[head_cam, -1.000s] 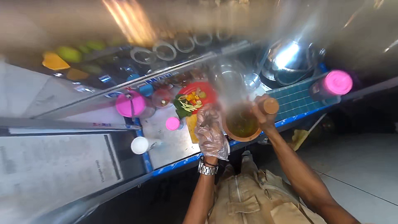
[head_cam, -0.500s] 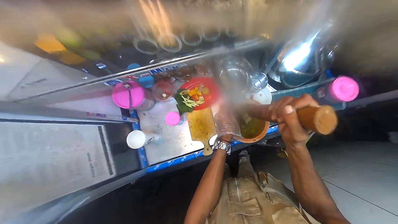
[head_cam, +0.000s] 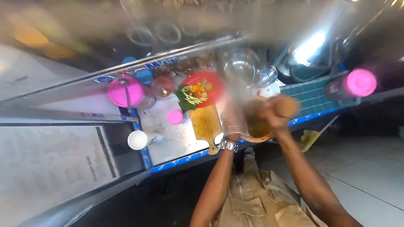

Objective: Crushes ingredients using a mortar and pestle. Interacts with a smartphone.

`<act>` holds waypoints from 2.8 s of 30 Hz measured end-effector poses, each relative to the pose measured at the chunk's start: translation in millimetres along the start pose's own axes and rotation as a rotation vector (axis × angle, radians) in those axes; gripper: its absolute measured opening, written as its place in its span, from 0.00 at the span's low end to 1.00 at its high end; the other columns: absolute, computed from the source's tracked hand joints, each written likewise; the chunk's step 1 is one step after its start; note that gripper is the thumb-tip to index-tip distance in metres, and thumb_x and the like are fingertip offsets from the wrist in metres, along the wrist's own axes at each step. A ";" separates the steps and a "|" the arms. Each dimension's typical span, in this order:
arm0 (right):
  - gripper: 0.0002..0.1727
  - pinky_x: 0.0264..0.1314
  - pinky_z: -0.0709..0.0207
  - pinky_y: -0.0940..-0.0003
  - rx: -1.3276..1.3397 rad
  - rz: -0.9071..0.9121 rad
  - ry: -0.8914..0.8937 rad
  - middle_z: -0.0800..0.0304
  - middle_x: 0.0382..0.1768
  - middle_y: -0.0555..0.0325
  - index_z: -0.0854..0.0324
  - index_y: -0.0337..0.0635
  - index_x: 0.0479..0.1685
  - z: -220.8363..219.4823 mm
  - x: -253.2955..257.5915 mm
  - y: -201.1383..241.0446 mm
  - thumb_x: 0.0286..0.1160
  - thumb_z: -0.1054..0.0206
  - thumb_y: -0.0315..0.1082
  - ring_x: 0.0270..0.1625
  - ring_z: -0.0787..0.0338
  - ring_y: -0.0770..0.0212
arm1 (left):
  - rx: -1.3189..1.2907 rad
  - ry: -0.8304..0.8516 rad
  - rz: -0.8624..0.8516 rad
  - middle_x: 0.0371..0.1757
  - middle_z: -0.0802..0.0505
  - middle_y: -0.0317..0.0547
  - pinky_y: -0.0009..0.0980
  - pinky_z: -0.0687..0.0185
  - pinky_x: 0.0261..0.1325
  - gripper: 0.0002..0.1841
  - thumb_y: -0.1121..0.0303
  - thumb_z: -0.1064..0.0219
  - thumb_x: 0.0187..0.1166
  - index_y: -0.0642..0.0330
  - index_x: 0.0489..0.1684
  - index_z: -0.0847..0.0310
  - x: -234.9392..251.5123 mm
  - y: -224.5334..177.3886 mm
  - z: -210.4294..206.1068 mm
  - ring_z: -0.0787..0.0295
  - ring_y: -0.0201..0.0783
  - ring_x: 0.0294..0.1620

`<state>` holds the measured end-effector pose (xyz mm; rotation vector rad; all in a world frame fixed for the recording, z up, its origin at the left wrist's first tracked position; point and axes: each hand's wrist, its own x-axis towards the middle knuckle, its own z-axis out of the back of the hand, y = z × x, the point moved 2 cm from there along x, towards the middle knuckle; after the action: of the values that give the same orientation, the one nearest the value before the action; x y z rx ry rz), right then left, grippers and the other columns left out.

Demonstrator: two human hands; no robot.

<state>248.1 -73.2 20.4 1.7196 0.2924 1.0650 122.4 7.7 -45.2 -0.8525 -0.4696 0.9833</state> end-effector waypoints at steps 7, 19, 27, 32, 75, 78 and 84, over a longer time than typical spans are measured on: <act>0.07 0.36 0.15 0.70 -0.010 -0.077 0.072 0.15 0.27 0.66 0.19 0.49 0.34 3.1 11.0 37.5 0.75 0.28 0.39 0.30 0.14 0.69 | -0.023 0.008 -0.003 0.67 0.11 0.55 0.60 0.16 0.59 0.19 0.67 0.40 0.87 0.51 0.75 0.23 1.6 1.8 3.6 0.10 0.58 0.61; 0.05 0.34 0.17 0.74 0.093 -0.173 0.021 0.19 0.29 0.68 0.23 0.53 0.37 5.4 -1.9 22.7 0.74 0.31 0.35 0.29 0.17 0.71 | -0.032 0.048 0.010 0.71 0.13 0.53 0.61 0.19 0.64 0.20 0.68 0.40 0.87 0.51 0.77 0.25 -3.4 2.3 4.2 0.13 0.58 0.66; 0.06 0.35 0.12 0.71 -0.114 -0.134 -0.064 0.13 0.27 0.67 0.20 0.45 0.31 -8.7 20.3 -32.0 0.63 0.26 0.29 0.30 0.11 0.72 | -0.008 0.027 -0.025 0.70 0.13 0.55 0.55 0.18 0.65 0.18 0.68 0.44 0.89 0.56 0.75 0.24 -0.5 7.0 0.2 0.12 0.55 0.66; 0.06 0.35 0.12 0.73 -0.149 -0.189 -0.006 0.13 0.28 0.68 0.20 0.44 0.34 -9.2 36.5 -17.3 0.62 0.28 0.28 0.29 0.12 0.74 | -0.042 0.012 -0.018 0.70 0.12 0.52 0.57 0.17 0.62 0.19 0.68 0.41 0.88 0.50 0.76 0.24 -4.0 7.9 1.3 0.12 0.54 0.64; 0.06 0.32 0.14 0.70 -0.071 -0.133 -0.078 0.14 0.24 0.67 0.20 0.46 0.29 -7.7 -11.3 -34.2 0.66 0.27 0.34 0.27 0.13 0.71 | 0.004 0.034 -0.017 0.72 0.13 0.55 0.58 0.19 0.66 0.19 0.67 0.43 0.89 0.55 0.76 0.24 -0.9 3.8 0.5 0.14 0.57 0.68; 0.05 0.34 0.14 0.72 -0.057 -0.180 -0.062 0.15 0.25 0.69 0.19 0.47 0.30 -0.5 -6.4 -19.6 0.65 0.27 0.31 0.29 0.13 0.73 | 0.031 0.055 -0.026 0.73 0.14 0.56 0.60 0.20 0.67 0.20 0.68 0.42 0.88 0.54 0.78 0.26 -6.7 4.2 2.0 0.15 0.59 0.69; 0.06 0.35 0.14 0.70 -0.053 -0.247 -0.017 0.15 0.30 0.66 0.19 0.48 0.39 1.1 -17.1 17.7 0.70 0.27 0.35 0.31 0.13 0.70 | -0.009 0.046 -0.030 0.72 0.13 0.54 0.58 0.20 0.68 0.19 0.67 0.44 0.89 0.53 0.77 0.25 -4.4 -0.8 4.1 0.14 0.56 0.68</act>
<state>234.0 -92.5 26.8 1.5980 0.4498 0.8694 117.8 5.4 -42.1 -0.8724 -0.4470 0.9326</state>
